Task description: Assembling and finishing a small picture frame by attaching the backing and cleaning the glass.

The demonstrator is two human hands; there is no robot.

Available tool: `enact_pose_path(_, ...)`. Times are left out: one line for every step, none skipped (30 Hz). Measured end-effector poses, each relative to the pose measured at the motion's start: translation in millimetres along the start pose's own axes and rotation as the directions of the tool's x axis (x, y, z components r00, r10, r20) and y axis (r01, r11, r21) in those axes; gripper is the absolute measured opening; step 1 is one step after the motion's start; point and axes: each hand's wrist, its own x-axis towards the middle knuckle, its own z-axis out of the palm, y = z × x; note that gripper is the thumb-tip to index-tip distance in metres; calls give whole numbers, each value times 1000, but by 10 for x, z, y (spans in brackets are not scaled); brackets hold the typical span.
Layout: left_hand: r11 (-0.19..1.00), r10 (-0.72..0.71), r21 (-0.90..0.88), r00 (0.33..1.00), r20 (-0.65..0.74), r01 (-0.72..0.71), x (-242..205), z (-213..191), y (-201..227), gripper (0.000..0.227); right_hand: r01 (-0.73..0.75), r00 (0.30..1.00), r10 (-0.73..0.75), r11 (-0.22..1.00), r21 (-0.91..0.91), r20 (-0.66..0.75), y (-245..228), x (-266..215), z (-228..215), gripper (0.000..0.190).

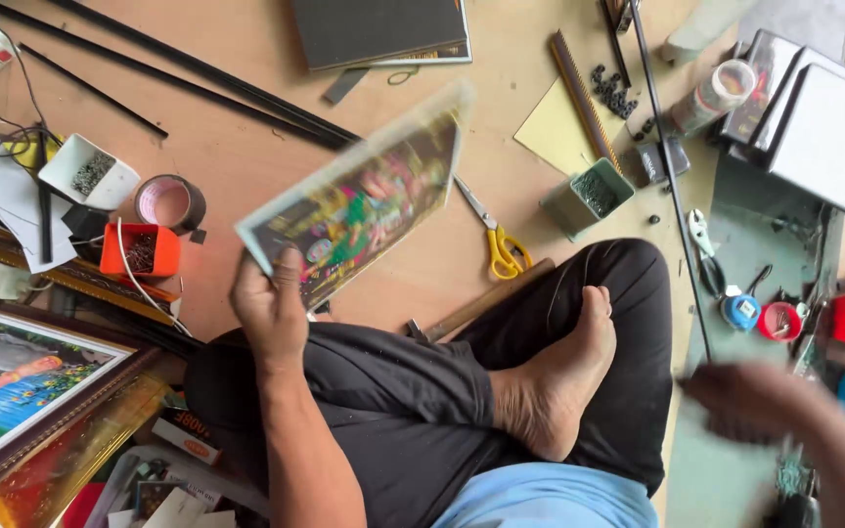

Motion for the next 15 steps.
enact_pose_path(995,-35,92,999,-10,35,-26,6,-80,25,219,954,-217,976,11,206,458,109,493,42)
enact_pose_path(996,-21,91,999,-28,23,-2,22,-99,25,231,955,-226,973,-3,194,560,151,616,42)
enact_pose_path(990,-12,143,1000,7,11,21,37,-121,22,77,996,-72,992,102,-48,666,203,739,42)
enact_pose_path(979,-21,204,998,51,10,-6,5,-121,20,-55,963,118,967,249,-244,746,183,972,43)
enact_pose_path(977,-22,215,999,43,12,-11,-18,-143,20,-44,965,105,968,245,-241,560,127,849,43)
enact_pose_path(987,1,159,999,36,-7,17,-31,-172,19,-154,883,252,952,263,-396,367,82,711,49)
enact_pose_path(994,23,104,999,29,-26,47,-50,-195,19,-255,754,383,919,301,-533,171,27,572,61)
enact_pose_path(994,36,106,999,18,-37,64,-53,-196,19,-241,752,372,923,298,-544,273,183,655,61)
enact_pose_path(1000,9,12,1000,-2,-9,80,-67,-200,19,-238,758,378,919,315,-532,366,345,738,69)
enact_pose_path(996,-31,-82,999,-24,28,31,-93,-210,18,-239,769,380,917,321,-514,484,468,835,78)
enact_pose_path(996,-31,-80,999,-41,27,20,-112,-251,18,-230,772,366,923,308,-519,549,525,928,78)
enact_pose_path(997,-50,-65,995,-91,44,2,-137,-292,18,-263,799,392,910,320,-457,620,615,988,67)
enact_pose_path(997,-69,-51,988,-141,62,-12,-163,-337,19,-298,820,417,896,329,-392,689,712,1045,57)
enact_pose_path(997,-74,-45,984,-161,68,-14,-155,-308,19,-290,827,401,905,312,-394,641,648,1014,57)
enact_pose_path(998,-51,-54,988,-148,43,-12,-140,-281,19,-240,827,417,868,434,-377,601,588,978,46)
